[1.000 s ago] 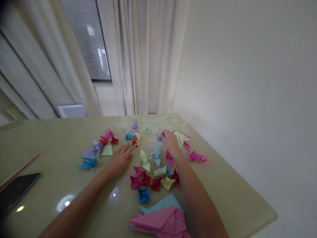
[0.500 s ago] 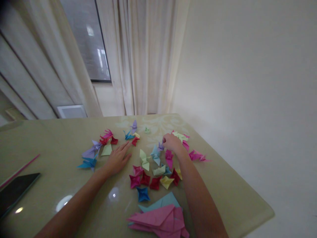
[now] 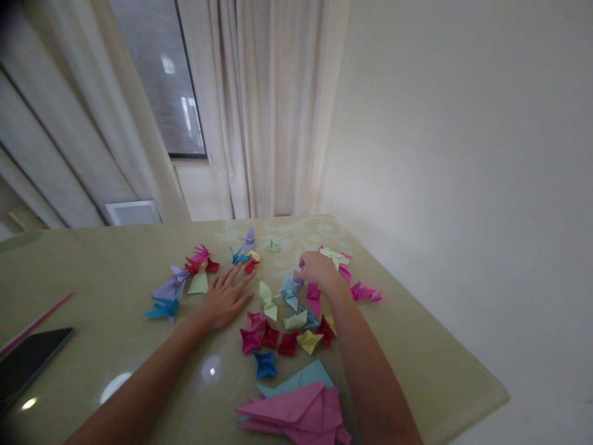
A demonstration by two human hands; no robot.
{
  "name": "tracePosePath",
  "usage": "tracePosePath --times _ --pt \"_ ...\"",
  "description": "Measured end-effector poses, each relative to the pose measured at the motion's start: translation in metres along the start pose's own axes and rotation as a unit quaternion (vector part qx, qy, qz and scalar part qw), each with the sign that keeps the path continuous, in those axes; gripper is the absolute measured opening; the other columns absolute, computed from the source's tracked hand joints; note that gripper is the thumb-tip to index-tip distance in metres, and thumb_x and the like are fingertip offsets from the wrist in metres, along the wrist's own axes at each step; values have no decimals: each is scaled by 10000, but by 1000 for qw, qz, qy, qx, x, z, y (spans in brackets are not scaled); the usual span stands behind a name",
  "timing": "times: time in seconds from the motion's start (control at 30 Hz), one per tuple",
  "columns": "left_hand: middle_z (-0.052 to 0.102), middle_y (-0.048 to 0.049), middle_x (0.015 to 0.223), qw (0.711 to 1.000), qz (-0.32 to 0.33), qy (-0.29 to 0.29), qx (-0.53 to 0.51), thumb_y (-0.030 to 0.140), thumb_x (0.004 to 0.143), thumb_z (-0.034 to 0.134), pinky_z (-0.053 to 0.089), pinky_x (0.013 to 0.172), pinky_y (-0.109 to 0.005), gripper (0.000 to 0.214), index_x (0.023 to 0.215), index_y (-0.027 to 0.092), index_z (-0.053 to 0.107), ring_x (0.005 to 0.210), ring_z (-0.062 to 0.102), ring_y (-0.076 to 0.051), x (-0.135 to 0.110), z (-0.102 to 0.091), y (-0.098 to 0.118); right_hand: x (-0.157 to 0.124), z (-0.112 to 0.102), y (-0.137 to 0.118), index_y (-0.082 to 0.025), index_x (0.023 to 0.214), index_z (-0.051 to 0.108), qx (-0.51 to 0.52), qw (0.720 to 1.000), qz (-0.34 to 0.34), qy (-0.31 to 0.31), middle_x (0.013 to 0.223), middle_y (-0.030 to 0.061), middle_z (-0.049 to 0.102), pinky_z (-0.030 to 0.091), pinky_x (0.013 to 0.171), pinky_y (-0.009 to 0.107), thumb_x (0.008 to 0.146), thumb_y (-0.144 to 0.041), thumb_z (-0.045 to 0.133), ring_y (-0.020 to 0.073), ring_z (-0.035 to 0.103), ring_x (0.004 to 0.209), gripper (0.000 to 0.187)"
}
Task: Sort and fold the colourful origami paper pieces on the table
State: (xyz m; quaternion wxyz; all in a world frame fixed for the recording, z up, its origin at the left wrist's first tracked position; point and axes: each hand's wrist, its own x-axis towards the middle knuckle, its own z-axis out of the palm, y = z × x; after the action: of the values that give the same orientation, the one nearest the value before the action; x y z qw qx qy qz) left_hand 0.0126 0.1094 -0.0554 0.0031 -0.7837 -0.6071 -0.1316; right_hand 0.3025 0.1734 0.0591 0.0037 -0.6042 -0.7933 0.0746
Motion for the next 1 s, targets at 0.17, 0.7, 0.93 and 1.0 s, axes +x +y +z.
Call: tracePosePath --times 0.17,0.7,0.93,1.0 --pt "335 -111 1751 1000 -7 -8 -1 599 1056 413 281 1224 -621 608 1626 387 431 1525 424 -415 8 -3 2 -5 -3 -6 -179 1198 763 -11 1000 -9 24 1193 125 770 477 815 284 818 -330 832 261 708 1047 414" --pt "717 -135 1393 988 17 89 -123 303 992 515 442 1169 -506 363 1291 205 697 1301 652 -310 15 -4 -3 -47 -42 -41 -173 1254 686 43 985 -113 123 1226 125 721 454 998 364 975 -313 740 288 649 1170 316" --pt "827 -94 1038 962 -23 151 -226 372 966 619 610 926 -400 217 1023 198 736 973 782 -259 27 -31 3 -53 -45 -47 -171 1246 682 75 976 -158 127 1227 118 716 455 1032 381 961 -259 769 288 646 1200 310" --pt "832 -80 992 950 -14 157 -270 421 967 648 623 882 -375 250 1006 191 739 914 789 -241 30 -51 12 -56 -48 -52 -185 1259 679 119 965 -191 137 1232 106 716 470 1017 371 960 -235 773 264 664 1166 318"
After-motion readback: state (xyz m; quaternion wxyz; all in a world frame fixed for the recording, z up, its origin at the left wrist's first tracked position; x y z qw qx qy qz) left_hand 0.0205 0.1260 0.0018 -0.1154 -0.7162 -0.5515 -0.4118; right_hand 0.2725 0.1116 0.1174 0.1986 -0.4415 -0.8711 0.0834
